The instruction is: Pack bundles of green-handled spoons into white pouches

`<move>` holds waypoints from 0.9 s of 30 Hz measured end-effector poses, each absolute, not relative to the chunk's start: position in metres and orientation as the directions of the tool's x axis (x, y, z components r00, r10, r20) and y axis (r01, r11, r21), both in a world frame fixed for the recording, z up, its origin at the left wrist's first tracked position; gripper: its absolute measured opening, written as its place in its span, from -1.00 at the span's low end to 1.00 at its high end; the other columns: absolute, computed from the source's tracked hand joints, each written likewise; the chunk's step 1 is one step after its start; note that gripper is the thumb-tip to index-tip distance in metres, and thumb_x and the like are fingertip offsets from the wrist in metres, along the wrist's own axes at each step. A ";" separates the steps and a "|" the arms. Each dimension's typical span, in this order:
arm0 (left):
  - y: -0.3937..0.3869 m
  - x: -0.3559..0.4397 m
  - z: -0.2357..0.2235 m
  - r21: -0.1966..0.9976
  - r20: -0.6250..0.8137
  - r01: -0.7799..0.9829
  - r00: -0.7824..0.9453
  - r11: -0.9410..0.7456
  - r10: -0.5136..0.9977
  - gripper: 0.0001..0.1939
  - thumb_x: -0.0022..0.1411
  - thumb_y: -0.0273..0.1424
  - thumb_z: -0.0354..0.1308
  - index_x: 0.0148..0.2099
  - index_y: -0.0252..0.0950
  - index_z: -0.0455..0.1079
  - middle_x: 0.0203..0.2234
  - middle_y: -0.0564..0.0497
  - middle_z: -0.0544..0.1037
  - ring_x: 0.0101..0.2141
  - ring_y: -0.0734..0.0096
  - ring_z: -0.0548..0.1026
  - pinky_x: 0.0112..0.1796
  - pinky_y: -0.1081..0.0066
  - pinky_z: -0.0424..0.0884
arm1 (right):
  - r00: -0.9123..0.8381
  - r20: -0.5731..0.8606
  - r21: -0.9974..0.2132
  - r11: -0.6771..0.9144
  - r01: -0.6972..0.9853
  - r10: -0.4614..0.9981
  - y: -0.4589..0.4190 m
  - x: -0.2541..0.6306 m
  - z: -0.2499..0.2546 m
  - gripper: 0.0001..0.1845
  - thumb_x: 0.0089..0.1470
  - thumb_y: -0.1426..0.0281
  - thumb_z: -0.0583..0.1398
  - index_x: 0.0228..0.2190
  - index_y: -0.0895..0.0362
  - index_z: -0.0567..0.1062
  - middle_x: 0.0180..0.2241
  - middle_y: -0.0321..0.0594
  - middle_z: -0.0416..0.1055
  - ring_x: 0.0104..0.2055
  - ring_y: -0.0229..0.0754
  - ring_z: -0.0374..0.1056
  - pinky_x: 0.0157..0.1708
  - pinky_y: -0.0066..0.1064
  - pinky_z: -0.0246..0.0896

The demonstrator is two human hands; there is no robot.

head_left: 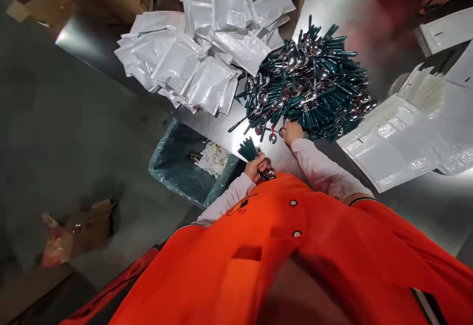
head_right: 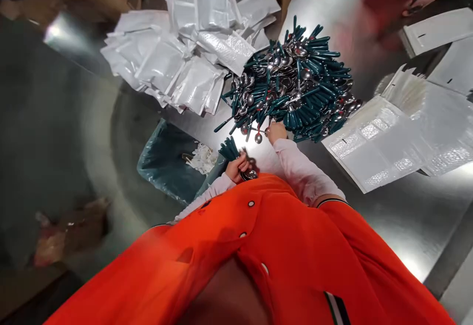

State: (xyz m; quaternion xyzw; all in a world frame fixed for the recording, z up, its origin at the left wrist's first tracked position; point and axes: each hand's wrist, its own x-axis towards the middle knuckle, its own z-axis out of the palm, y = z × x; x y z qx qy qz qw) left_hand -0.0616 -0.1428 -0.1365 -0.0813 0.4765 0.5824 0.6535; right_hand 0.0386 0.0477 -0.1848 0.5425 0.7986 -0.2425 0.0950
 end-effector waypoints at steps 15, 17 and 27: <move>-0.090 -0.065 -0.188 0.190 -0.795 -0.816 0.198 0.546 0.574 -0.50 0.18 -0.19 0.38 -0.51 -0.26 0.13 -0.80 0.26 0.01 -0.75 0.62 0.12 -0.62 0.55 0.16 | -0.231 -0.761 -0.533 -0.382 0.755 0.606 0.028 0.096 -0.165 -0.87 0.11 0.43 0.33 -0.38 0.15 0.47 -0.49 -0.14 0.50 -0.39 -0.13 0.50 -0.38 -0.32 0.47; -0.078 -0.054 -0.192 0.191 -0.819 -0.764 0.223 0.617 0.529 -0.53 0.22 -0.17 0.35 -0.51 -0.27 0.18 -0.81 0.24 0.04 -0.74 0.61 0.16 -0.62 0.56 0.18 | -0.189 -0.742 -0.515 -0.367 0.775 0.644 0.017 0.112 -0.156 -0.90 0.15 0.44 0.28 -0.40 0.15 0.46 -0.47 -0.09 0.50 -0.37 -0.09 0.50 -0.36 -0.29 0.47; -0.056 -0.037 -0.188 0.323 -0.816 -0.724 0.113 0.609 0.567 -0.52 0.26 -0.06 0.27 -0.49 -0.29 0.25 -0.81 0.24 0.06 -0.72 0.60 0.16 -0.57 0.53 0.25 | -0.127 -0.422 -0.114 0.086 0.990 0.898 0.005 0.168 -0.080 -0.75 0.20 0.51 0.10 -0.17 0.34 0.54 -0.08 0.31 0.50 0.06 0.22 0.43 0.05 -0.10 0.25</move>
